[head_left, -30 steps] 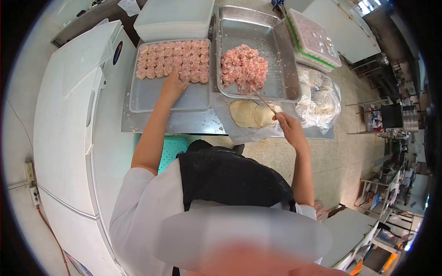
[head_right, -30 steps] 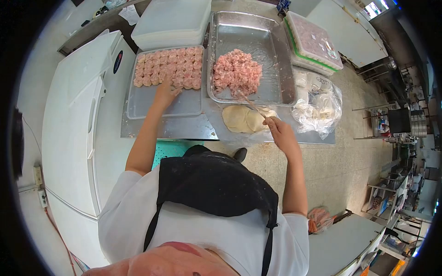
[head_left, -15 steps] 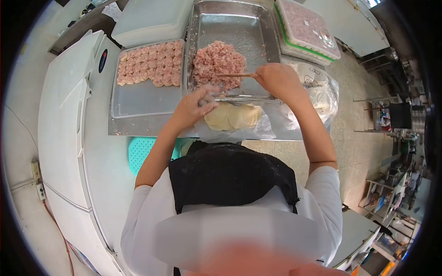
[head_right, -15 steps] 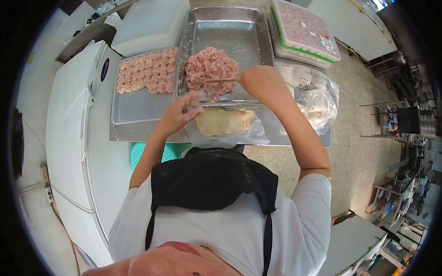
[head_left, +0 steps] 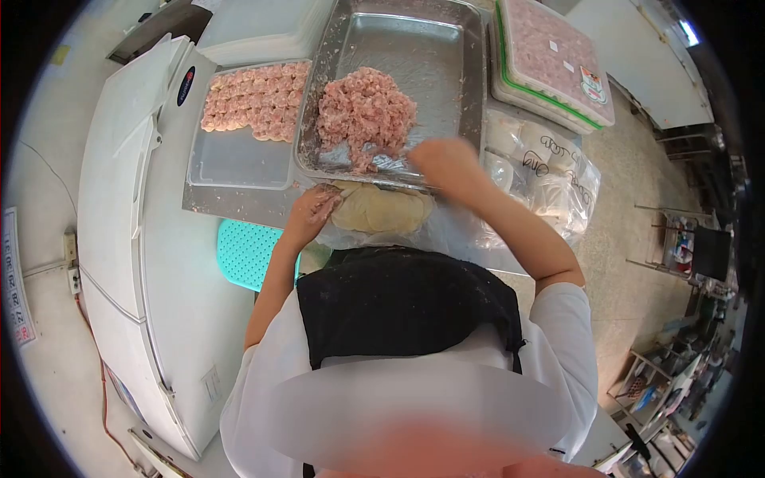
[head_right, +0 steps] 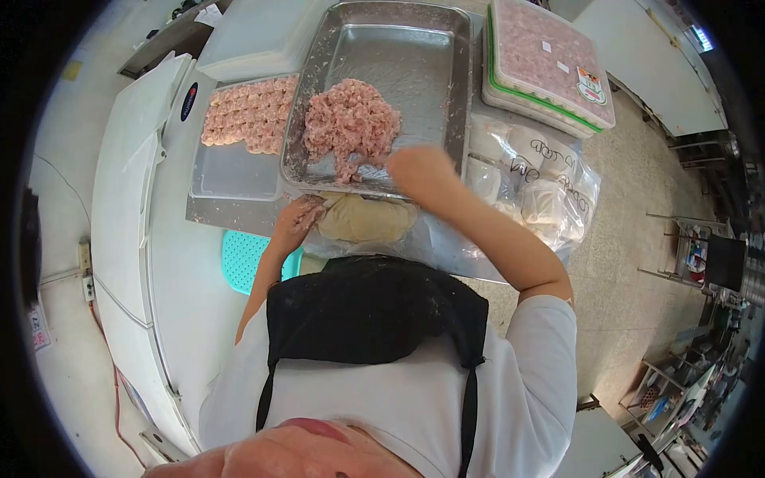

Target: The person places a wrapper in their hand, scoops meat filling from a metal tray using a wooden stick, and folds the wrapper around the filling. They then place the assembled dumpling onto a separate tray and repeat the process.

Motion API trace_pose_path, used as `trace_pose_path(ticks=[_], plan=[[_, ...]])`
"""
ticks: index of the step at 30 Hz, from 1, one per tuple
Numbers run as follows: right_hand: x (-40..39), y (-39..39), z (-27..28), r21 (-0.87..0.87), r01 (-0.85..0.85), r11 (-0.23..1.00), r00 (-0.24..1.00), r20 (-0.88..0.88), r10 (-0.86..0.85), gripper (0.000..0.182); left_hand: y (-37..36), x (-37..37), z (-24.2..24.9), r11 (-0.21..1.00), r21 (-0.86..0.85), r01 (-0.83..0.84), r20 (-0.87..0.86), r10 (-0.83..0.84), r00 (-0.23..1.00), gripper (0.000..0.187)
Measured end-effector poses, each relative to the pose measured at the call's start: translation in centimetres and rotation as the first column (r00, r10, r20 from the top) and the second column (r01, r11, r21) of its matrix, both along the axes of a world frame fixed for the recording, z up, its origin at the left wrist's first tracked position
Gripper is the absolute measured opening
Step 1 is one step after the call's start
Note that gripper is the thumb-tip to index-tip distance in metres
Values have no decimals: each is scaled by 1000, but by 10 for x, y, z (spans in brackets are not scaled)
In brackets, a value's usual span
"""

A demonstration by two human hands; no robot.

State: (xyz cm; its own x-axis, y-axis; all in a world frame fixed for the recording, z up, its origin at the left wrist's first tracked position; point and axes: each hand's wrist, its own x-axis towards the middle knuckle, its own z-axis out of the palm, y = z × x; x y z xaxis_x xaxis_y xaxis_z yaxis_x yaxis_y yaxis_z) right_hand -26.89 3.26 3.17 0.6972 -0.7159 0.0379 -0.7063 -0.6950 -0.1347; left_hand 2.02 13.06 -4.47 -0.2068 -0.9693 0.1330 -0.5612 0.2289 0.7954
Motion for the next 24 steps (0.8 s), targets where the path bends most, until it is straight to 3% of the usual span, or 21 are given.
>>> trace_pose_path(ticks=[2,4,5,7,8,9,11,12,14,15,16,17,18,19,21,22,24], plan=[[-2,4,-9,56,-95,994,990,106,89,10,-5,0,16,1000,15,-3,27,3,1000,14],[-8,0,18,-90,-186,978,973,124,197,9,-3,0,45,990,141,-29,36,25,999,13],[-5,-6,29,-82,-189,978,972,128,199,9,-3,2,50,988,149,-33,38,27,999,13],[1,-35,44,30,11,1000,996,-91,-8,16,-14,11,55,908,389,-157,-216,255,942,12],[4,-44,26,-57,-13,998,1000,-27,11,16,-23,16,48,888,420,-189,-382,361,851,13],[9,-37,1,-56,-11,998,999,-33,9,16,-35,14,50,888,422,-184,-386,360,849,13],[24,-18,-38,130,-143,981,978,173,120,14,-66,3,60,942,241,-234,-642,335,689,16],[31,-10,-19,139,-138,981,984,-88,152,14,-83,3,53,943,244,-228,-648,333,684,16],[17,-15,11,129,-122,984,990,-59,131,14,-107,3,34,917,-73,-391,-440,323,838,18],[8,-17,23,109,-108,988,994,-16,110,14,-112,4,32,921,-64,-384,-448,317,836,18],[3,-17,36,113,-99,989,994,-27,102,14,-117,5,33,894,-178,-410,-321,341,884,19],[0,-12,48,120,30,992,976,-219,-3,15,-119,8,32,860,-292,-418,-188,377,907,20],[2,-5,54,102,155,983,910,-402,-102,15,-120,12,25,864,-282,-417,-195,375,907,20],[9,6,47,105,163,981,906,-410,-107,15,-120,16,17,858,-336,-389,-133,365,921,21],[28,33,20,173,188,967,976,-141,-165,15,-122,19,12,856,-383,-348,-77,345,935,22],[48,42,17,184,278,943,949,-205,-240,16,-122,15,19,861,-380,-340,-165,298,940,23],[80,42,27,204,293,934,949,-183,-257,17,-120,14,23,869,-367,-331,-256,248,934,24]])
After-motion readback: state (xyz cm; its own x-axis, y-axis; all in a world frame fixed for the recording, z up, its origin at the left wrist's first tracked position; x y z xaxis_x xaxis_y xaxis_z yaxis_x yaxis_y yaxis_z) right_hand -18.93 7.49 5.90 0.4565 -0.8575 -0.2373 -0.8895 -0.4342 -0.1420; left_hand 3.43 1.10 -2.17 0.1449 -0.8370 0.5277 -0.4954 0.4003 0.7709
